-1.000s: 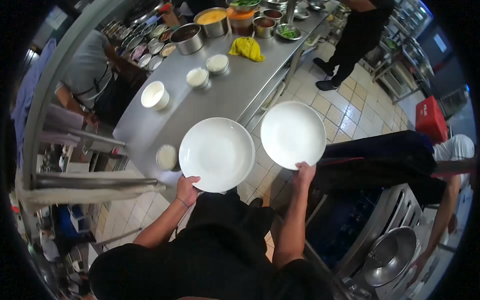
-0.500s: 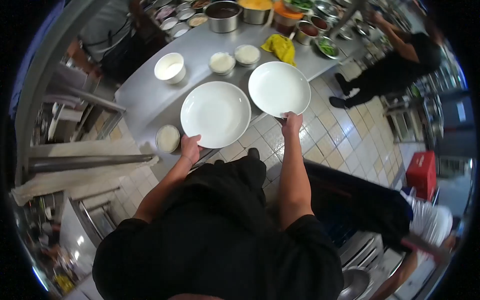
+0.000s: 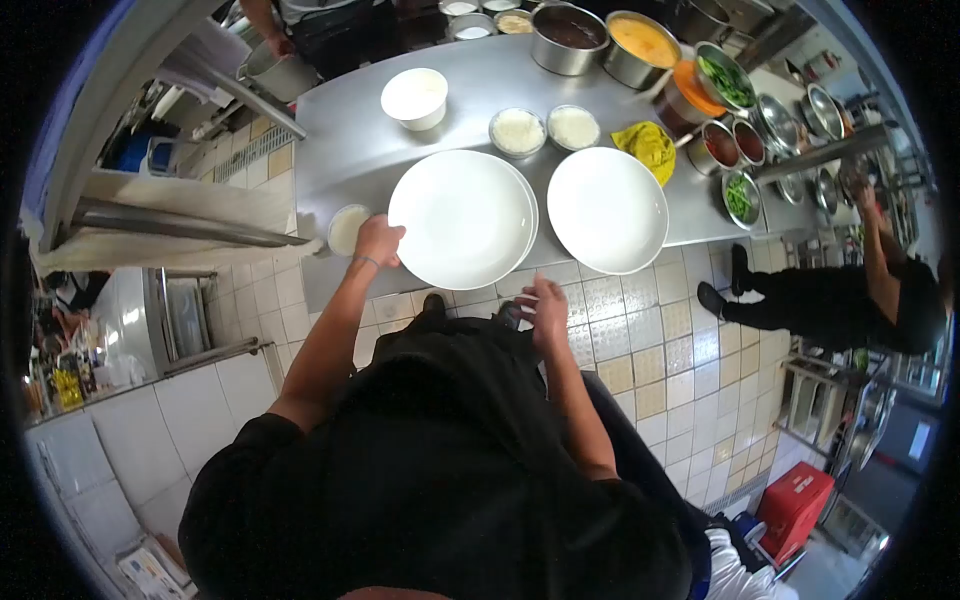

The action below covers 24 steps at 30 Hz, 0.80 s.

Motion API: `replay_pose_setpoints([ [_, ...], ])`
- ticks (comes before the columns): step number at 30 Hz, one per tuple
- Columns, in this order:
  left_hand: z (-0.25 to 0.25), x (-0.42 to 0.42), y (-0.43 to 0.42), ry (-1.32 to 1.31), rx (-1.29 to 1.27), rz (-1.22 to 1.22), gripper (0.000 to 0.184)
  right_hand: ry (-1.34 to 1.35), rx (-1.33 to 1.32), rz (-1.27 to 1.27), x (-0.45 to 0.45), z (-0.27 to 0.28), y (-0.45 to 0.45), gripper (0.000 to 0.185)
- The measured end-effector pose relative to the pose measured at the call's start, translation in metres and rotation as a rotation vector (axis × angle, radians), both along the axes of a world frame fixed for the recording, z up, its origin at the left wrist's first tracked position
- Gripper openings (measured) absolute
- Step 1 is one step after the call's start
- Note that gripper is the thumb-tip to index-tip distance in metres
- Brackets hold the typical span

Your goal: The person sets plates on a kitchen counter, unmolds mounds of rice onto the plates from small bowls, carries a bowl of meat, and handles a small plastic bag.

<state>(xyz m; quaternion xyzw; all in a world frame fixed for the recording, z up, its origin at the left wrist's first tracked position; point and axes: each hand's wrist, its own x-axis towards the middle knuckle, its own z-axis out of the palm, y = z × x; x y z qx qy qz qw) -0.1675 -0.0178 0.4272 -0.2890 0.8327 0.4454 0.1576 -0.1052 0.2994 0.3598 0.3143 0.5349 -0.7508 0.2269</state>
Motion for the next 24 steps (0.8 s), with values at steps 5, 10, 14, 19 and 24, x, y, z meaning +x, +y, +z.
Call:
replay_pose_setpoints([
  [5, -0.022, -0.008, -0.021, 0.133, -0.103, -0.017, 0.021, 0.035, -0.081, 0.158, -0.005, 0.019, -0.042, 0.045],
  [10, 0.051, -0.011, -0.042, 0.098, 0.114, 0.092, 0.023, 0.107, -0.096, 0.151, -0.022, 0.019, -0.066, 0.042],
  [14, 0.027, -0.011, -0.122, 0.237, 0.346, 0.255, 0.015, 0.178, -0.003, 0.118, -0.027, 0.017, -0.073, 0.036],
  [19, 0.021, -0.014, -0.187, 0.306, 0.254, 0.441, 0.012, 0.272, 0.147, -0.002, -0.034, 0.001, -0.067, 0.035],
  [24, -0.038, -0.031, -0.192, 0.353, 0.282, 0.789, 0.017, 0.210, 0.203, 0.003, -0.034, 0.003, -0.059, 0.039],
])
